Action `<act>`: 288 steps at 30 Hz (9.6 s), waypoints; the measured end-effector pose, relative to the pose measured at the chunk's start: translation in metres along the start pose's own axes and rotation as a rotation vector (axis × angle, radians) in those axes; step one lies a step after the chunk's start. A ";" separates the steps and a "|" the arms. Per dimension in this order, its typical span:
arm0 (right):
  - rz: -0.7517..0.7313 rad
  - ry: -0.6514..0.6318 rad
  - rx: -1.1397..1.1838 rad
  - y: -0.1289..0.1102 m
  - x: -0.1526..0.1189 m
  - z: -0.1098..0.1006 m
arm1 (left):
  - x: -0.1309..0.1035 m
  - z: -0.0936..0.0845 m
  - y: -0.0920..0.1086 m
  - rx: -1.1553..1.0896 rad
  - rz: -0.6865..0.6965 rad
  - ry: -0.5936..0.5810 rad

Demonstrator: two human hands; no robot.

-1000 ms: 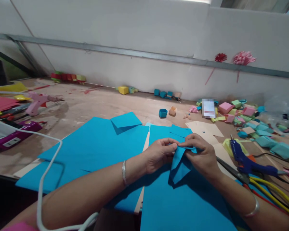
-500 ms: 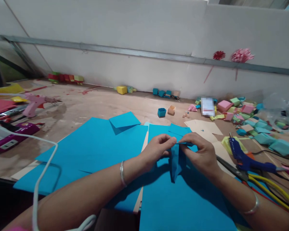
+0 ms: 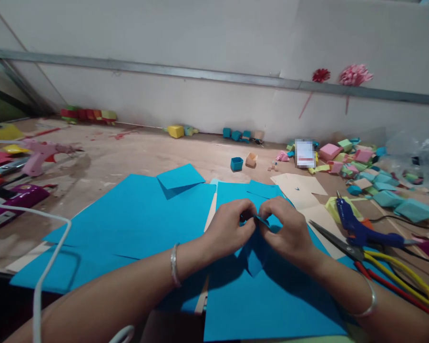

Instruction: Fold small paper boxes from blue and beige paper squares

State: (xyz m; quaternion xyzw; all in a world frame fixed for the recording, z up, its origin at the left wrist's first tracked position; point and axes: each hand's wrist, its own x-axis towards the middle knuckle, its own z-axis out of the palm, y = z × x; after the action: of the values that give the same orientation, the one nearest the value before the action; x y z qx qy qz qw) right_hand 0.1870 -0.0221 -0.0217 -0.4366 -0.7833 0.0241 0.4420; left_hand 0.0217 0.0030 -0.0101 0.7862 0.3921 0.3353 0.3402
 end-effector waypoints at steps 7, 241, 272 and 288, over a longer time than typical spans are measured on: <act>0.029 -0.156 0.065 -0.001 0.003 -0.007 | 0.000 0.000 0.000 0.006 -0.073 -0.004; 0.257 -0.068 0.189 0.005 0.006 -0.007 | 0.006 0.005 -0.009 -0.458 -0.151 0.060; 0.175 0.093 0.348 0.003 0.001 -0.014 | 0.004 0.003 -0.007 -1.200 -0.444 -0.158; 0.275 0.070 0.216 -0.001 0.004 -0.020 | 0.005 -0.003 -0.007 -1.336 -0.531 -0.236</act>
State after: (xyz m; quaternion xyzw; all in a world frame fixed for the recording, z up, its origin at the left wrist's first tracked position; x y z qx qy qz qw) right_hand 0.2000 -0.0267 -0.0063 -0.4900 -0.6934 0.1531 0.5057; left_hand 0.0187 0.0117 -0.0129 0.3197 0.2420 0.3221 0.8576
